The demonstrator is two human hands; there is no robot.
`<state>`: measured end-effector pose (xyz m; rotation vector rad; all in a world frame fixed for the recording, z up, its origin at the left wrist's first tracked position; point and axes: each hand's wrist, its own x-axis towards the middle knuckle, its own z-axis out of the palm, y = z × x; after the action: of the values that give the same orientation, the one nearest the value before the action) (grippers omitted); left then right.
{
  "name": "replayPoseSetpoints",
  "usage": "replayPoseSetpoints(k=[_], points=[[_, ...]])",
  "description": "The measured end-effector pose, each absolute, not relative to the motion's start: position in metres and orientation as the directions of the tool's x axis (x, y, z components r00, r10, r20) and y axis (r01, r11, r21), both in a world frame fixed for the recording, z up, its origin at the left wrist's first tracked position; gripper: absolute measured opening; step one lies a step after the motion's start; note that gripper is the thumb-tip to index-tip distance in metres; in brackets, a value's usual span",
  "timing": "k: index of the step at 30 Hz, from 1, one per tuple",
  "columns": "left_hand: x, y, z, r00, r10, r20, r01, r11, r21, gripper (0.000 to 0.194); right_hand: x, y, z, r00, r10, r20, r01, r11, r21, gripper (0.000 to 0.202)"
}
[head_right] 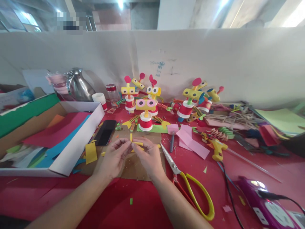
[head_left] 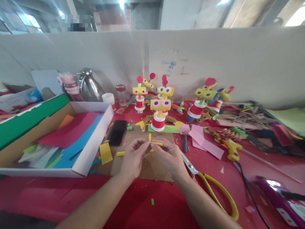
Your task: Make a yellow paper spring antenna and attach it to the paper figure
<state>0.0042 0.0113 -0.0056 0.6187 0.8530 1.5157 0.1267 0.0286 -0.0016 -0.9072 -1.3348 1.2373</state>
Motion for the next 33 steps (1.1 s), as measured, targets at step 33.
replayPoseSetpoints(k=[33], points=[[-0.017,0.018,-0.003,0.09,0.95,-0.298,-0.574,0.294,0.764,0.017,0.137,0.038,0.002,-0.326,0.943,-0.06,-0.226,-0.14,-0.964,0.015]])
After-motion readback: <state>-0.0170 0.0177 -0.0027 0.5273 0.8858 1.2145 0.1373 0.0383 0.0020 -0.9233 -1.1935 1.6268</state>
